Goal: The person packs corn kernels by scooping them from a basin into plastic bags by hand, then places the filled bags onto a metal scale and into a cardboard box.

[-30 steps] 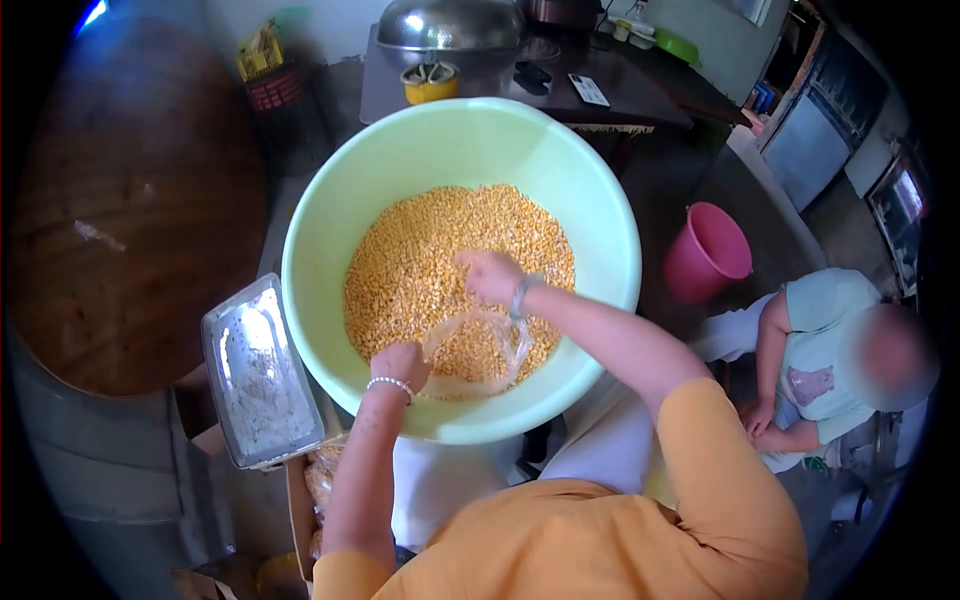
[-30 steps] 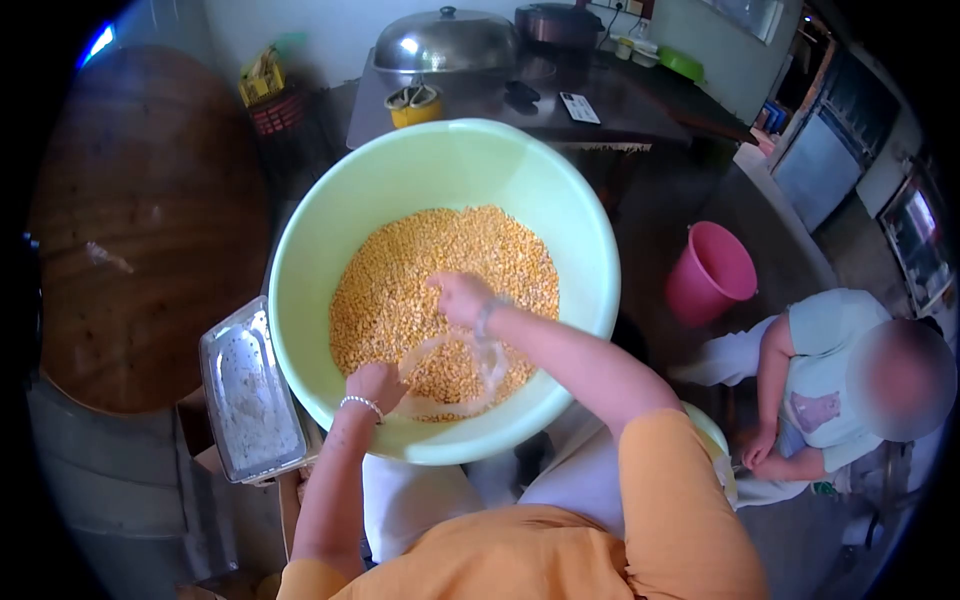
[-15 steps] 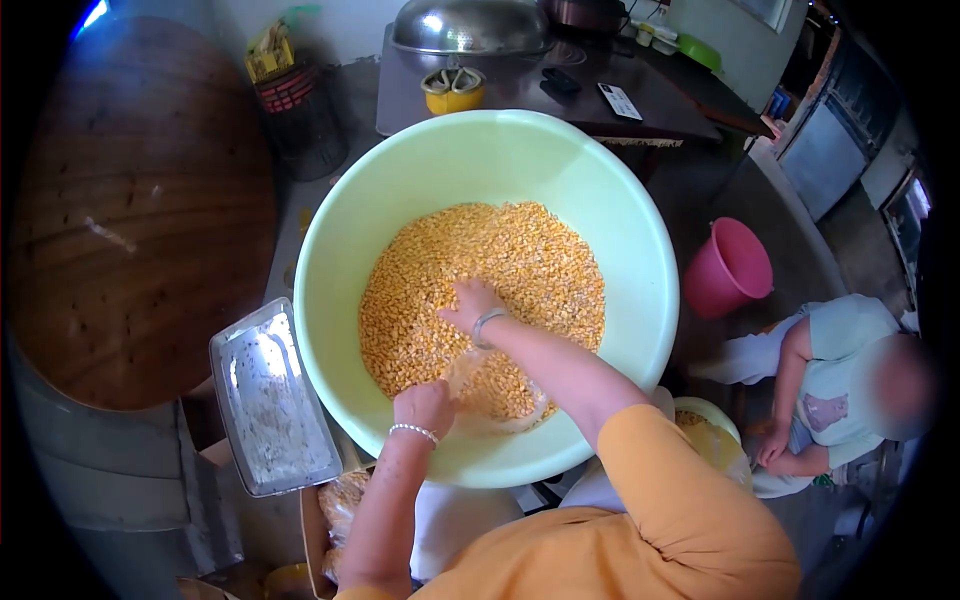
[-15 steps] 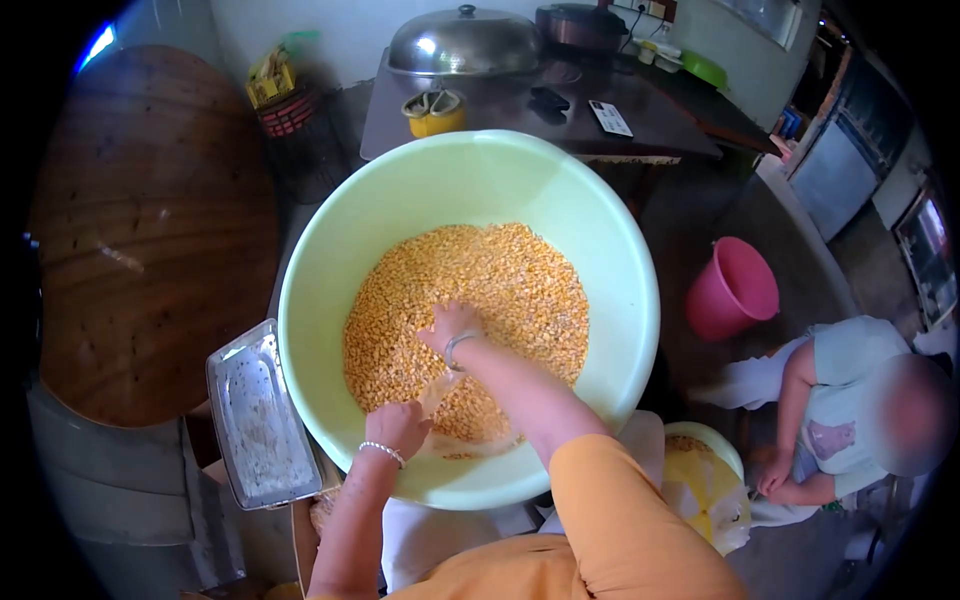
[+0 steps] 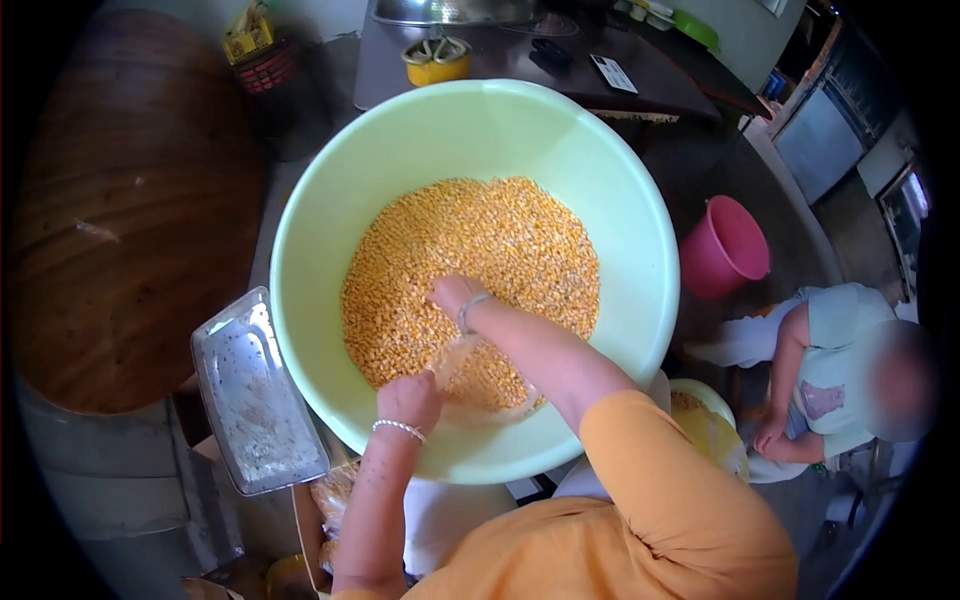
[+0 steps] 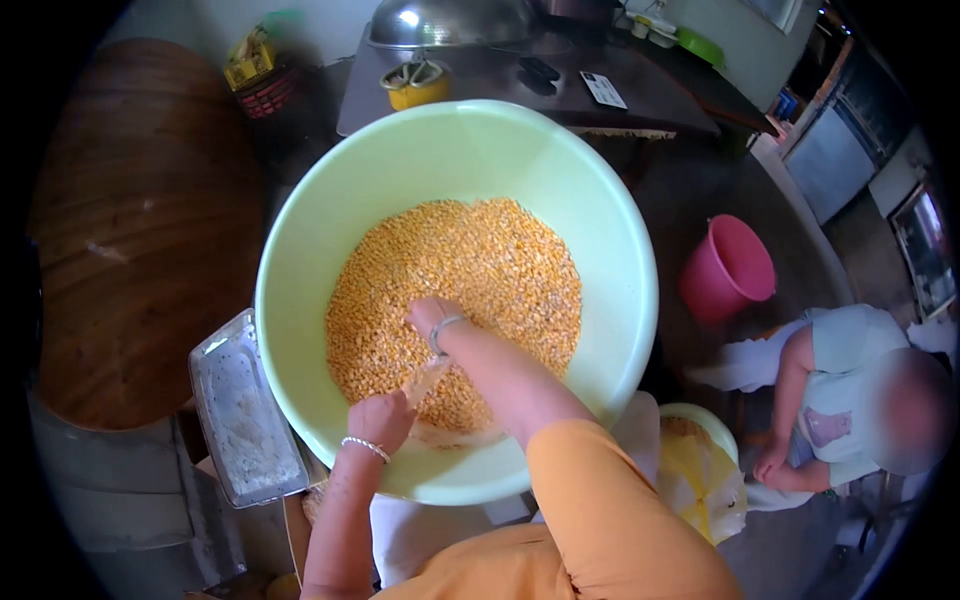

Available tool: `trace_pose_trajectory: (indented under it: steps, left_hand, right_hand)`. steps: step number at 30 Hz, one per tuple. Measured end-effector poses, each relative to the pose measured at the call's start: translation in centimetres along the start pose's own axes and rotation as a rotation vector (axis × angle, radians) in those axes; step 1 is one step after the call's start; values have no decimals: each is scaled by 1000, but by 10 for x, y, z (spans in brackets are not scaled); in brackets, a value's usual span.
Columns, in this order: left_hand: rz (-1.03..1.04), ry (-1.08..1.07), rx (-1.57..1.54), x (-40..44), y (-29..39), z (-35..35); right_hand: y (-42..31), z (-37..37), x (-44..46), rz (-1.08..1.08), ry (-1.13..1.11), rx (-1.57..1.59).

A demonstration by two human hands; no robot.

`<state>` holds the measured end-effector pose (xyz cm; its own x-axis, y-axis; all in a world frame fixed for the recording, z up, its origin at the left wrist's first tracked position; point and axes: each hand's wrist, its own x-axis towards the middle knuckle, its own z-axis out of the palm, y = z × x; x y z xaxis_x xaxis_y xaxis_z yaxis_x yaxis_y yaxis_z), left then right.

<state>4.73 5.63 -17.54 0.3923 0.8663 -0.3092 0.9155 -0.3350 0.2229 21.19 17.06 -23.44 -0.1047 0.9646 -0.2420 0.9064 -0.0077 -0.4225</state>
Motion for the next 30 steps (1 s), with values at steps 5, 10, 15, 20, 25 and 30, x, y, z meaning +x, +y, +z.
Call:
trace_pose_trajectory:
  steps: [5,10,15,20,25,30]
  left_hand:
    - [31,-2,10,-2,1,-5]
    - [30,65,39,1,-1,-1]
    - [-80,52,-1,-1,4,-9]
    - [-108,141,-27,2,3,-7]
    - [-72,125,-9,2,2,-6]
    - [-48,86,33,1,1,-5]
  right_hand:
    - [21,-18,1,61,-6,233]
    - [20,-60,-24,204,-20,555]
    - [-6,-99,-93,134,-341,726]
    - [1,-49,-118,49,-483,535]
    - [-8,-23,-125,0,-364,473]
    - [17,8,-114,-332,-320,279]
